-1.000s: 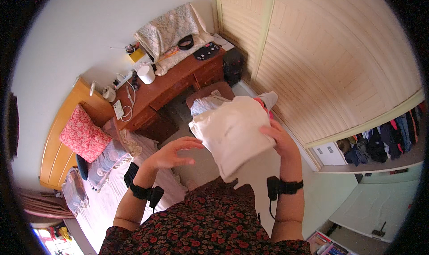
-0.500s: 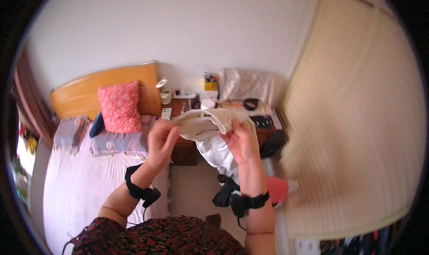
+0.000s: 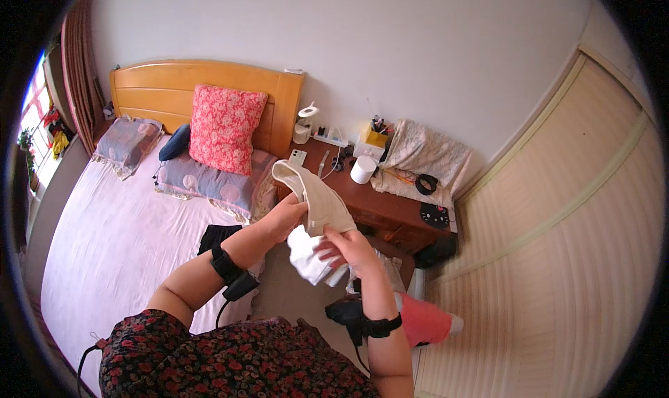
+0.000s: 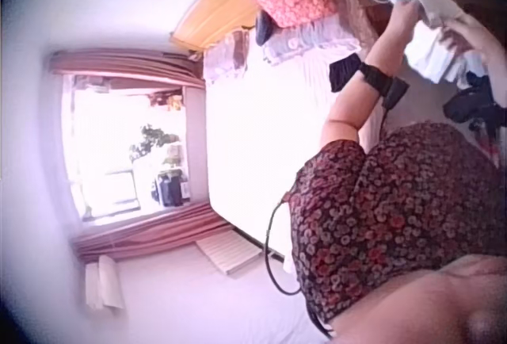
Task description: Folding various items of clothing including shirts, shorts, and undergarments.
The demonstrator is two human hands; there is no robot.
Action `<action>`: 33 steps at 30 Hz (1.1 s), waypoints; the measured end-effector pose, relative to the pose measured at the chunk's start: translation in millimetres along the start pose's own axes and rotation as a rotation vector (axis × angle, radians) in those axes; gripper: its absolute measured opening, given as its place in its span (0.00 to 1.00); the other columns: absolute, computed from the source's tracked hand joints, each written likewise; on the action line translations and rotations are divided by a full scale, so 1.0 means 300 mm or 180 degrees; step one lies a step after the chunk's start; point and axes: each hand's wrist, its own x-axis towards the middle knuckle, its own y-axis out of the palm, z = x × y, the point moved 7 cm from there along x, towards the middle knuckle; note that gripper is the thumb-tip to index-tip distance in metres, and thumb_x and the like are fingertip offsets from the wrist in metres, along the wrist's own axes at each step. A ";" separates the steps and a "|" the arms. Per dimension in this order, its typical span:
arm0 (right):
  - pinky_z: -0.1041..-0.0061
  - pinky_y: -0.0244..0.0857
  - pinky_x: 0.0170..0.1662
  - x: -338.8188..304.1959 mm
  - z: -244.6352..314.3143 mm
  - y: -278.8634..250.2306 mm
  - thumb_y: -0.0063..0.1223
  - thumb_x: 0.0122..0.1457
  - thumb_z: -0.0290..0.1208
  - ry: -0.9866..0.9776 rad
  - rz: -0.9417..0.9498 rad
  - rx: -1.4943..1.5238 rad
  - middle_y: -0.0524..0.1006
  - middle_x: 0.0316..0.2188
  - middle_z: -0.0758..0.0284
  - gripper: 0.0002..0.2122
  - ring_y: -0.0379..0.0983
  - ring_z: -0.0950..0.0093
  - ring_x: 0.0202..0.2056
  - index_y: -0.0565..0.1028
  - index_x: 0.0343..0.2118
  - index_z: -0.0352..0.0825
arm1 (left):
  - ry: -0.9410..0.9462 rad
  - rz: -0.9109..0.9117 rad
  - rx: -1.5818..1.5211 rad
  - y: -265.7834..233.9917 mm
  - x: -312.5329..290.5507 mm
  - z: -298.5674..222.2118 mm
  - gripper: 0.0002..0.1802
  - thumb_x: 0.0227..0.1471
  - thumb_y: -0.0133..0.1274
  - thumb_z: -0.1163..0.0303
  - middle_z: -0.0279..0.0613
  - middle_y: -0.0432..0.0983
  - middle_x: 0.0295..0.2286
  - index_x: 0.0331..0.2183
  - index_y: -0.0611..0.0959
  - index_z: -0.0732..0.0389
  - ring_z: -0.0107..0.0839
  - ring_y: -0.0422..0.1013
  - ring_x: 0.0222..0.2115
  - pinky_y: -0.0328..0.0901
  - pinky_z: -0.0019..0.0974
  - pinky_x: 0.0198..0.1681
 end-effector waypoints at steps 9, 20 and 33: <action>0.73 0.65 0.39 -0.148 0.204 0.117 0.64 0.46 0.34 -0.3065 -0.2224 -0.2424 0.71 0.36 0.61 0.24 0.69 0.68 0.37 0.67 0.45 0.31 | 0.0171 0.0420 0.0467 0.045 -0.056 -0.044 0.19 0.60 0.41 0.65 0.38 0.72 0.39 0.51 0.67 0.62 0.28 0.70 0.39 0.66 0.32 0.44; 0.79 0.64 0.41 -0.085 0.020 -0.470 0.48 0.61 0.35 -0.2039 -0.2228 0.1150 0.75 0.38 0.69 0.14 0.71 0.79 0.37 0.71 0.44 0.32 | 0.0147 0.1117 0.3801 -0.219 -0.063 -0.257 0.23 0.47 0.57 0.64 0.43 0.76 0.35 0.44 0.75 0.65 0.30 0.72 0.36 0.65 0.33 0.41; 0.79 0.64 0.41 -0.217 0.256 -0.337 0.64 0.48 0.37 -0.1745 -0.1565 -0.1944 0.77 0.36 0.65 0.19 0.71 0.80 0.36 0.74 0.42 0.35 | 0.0661 0.1684 0.4666 -0.152 -0.174 -0.332 0.17 0.41 0.59 0.64 0.48 0.77 0.31 0.36 0.80 0.60 0.46 0.73 0.35 0.65 0.43 0.39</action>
